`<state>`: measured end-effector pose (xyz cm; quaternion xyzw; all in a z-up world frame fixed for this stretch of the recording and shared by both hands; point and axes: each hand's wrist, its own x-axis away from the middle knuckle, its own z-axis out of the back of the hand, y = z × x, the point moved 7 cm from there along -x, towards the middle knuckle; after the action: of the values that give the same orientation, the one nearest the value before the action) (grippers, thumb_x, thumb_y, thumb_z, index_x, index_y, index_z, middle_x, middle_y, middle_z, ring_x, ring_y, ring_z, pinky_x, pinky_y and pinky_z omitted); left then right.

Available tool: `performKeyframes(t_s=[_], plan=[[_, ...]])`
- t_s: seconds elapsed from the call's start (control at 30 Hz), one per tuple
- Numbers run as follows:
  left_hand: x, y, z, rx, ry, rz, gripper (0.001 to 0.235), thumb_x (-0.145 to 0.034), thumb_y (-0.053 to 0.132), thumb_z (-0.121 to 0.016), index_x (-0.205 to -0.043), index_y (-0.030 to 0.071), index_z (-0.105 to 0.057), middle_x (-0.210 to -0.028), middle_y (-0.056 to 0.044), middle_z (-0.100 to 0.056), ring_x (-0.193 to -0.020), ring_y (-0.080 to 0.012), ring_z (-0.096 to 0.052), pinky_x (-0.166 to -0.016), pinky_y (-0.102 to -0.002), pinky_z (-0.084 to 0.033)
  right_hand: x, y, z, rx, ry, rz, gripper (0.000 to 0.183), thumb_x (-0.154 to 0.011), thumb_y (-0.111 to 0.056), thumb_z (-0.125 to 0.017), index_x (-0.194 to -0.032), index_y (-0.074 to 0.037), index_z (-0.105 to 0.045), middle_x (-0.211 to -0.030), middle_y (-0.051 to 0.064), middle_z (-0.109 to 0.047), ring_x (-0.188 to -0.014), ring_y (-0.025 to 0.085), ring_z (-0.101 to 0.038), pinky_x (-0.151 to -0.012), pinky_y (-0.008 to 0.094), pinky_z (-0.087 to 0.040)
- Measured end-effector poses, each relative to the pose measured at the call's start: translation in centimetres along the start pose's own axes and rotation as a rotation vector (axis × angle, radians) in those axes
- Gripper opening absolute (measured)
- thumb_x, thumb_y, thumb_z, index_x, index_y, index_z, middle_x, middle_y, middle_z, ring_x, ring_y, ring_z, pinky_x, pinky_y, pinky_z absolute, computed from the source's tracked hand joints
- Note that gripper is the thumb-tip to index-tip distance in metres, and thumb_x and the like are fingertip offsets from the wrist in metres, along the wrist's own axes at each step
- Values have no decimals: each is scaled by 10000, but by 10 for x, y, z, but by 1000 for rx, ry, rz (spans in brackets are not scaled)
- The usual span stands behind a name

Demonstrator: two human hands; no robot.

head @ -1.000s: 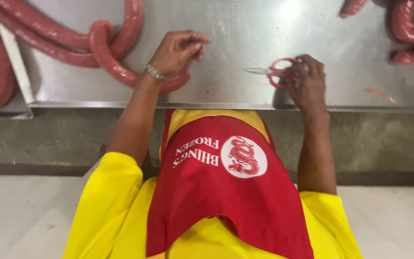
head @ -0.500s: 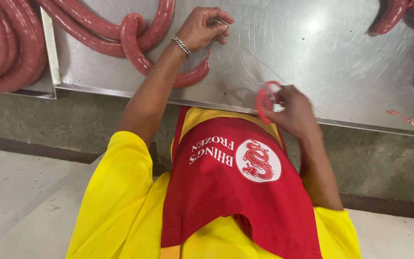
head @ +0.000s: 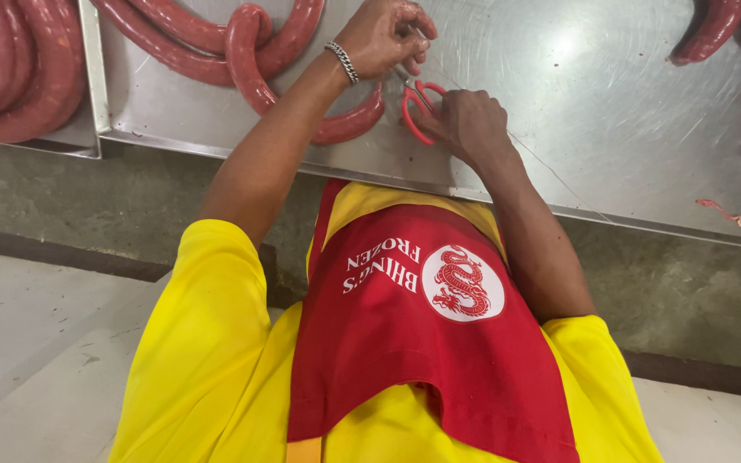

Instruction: The person sections long meat links by hand, tying string around the casing to form individual pieces and cutting the excess string with scissors.

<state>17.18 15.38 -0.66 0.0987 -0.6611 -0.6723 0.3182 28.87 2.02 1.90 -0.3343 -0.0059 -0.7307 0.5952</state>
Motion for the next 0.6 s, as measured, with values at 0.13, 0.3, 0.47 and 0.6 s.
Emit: performKeyframes(t_s=[0.13,0.3,0.47,0.6], plan=[[-2,4,8,32,17,-116,126,-961,19,-643,-1073,-21,-683,-841,-71,-730,-733,-142,-767,-686,-275,-627,36,53,-7,-79,-35,-7,566,-879,-563,-742,-760,-11,-712,-664,195,-654,-618,331,-643,-608,457,-512],[31,-3,10,30,146,-9,117,-1034,81,-607,-1107,26,-679,-860,-40,-701,-659,-105,-661,-595,-283,-551,138,215,23,-373,430,-265,306,-917,-262,-801,-901,20,-684,-766,149,-659,-706,234,-593,-638,375,-482],[54,2,-92,-129,-101,89,166,-970,121,-618,-1081,52,-718,-792,-26,-708,-731,-91,-679,-681,-298,-564,161,263,42,-47,592,-427,389,-936,-309,-872,-979,31,-688,-1057,223,-675,-972,344,-621,-843,417,-492],[58,32,-156,-30,-150,-68,188,-980,166,-624,-1093,51,-720,-851,-62,-748,-781,-130,-727,-746,-311,-587,140,160,66,-357,790,-1,509,-979,-346,-714,-1293,37,-596,-1458,294,-414,-1275,405,-437,-937,357,-497]])
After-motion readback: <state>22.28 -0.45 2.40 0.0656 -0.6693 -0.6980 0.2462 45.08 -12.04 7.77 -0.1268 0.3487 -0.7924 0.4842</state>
